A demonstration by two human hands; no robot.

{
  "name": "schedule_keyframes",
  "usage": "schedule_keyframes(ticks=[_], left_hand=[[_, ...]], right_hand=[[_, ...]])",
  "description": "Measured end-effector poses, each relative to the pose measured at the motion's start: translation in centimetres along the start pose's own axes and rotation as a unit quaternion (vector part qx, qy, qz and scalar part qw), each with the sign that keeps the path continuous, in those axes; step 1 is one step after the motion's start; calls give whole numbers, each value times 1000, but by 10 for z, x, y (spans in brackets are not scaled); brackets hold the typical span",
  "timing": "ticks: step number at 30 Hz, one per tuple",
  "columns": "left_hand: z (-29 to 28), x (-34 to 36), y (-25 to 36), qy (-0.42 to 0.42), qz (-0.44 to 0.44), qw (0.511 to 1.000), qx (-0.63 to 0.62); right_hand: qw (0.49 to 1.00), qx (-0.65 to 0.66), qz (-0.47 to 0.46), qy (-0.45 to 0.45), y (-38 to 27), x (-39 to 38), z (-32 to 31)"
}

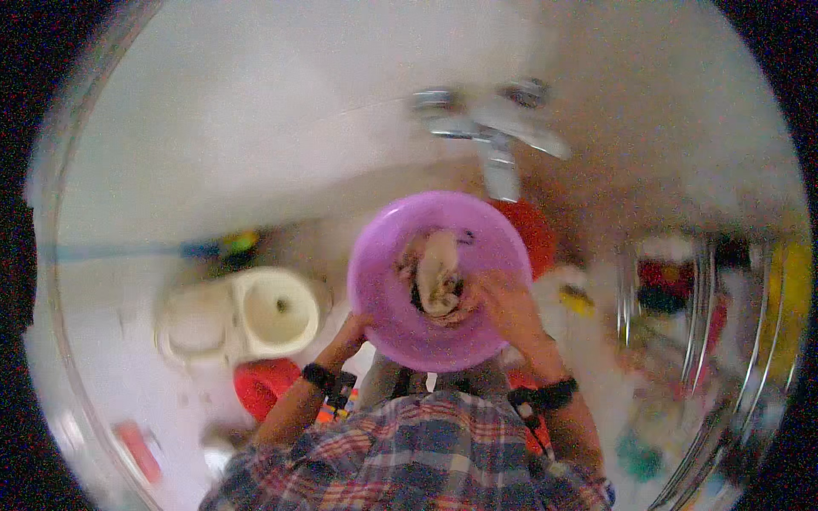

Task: The recorder is manually washing clothes in a basin in a bathroom.

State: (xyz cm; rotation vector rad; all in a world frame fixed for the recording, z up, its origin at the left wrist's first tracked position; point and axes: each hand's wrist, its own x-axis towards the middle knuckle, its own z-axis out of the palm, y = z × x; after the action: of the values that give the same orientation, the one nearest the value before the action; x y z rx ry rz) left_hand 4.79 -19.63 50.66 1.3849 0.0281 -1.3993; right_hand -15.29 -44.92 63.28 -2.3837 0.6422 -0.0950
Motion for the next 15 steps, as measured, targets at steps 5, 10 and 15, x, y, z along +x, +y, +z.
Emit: schedule_keyframes(ticks=[5,10,15], left_hand=[[23,23,16,71,57,996,-3],[51,12,-12,173,118,964,-165],[172,19,8,325,175,879,-303]], right_hand=[[991,-83,-33,95,89,84,-23],[997,48,-40,-48,146,177,3],[890,216,17,-402,133,297,-55]])
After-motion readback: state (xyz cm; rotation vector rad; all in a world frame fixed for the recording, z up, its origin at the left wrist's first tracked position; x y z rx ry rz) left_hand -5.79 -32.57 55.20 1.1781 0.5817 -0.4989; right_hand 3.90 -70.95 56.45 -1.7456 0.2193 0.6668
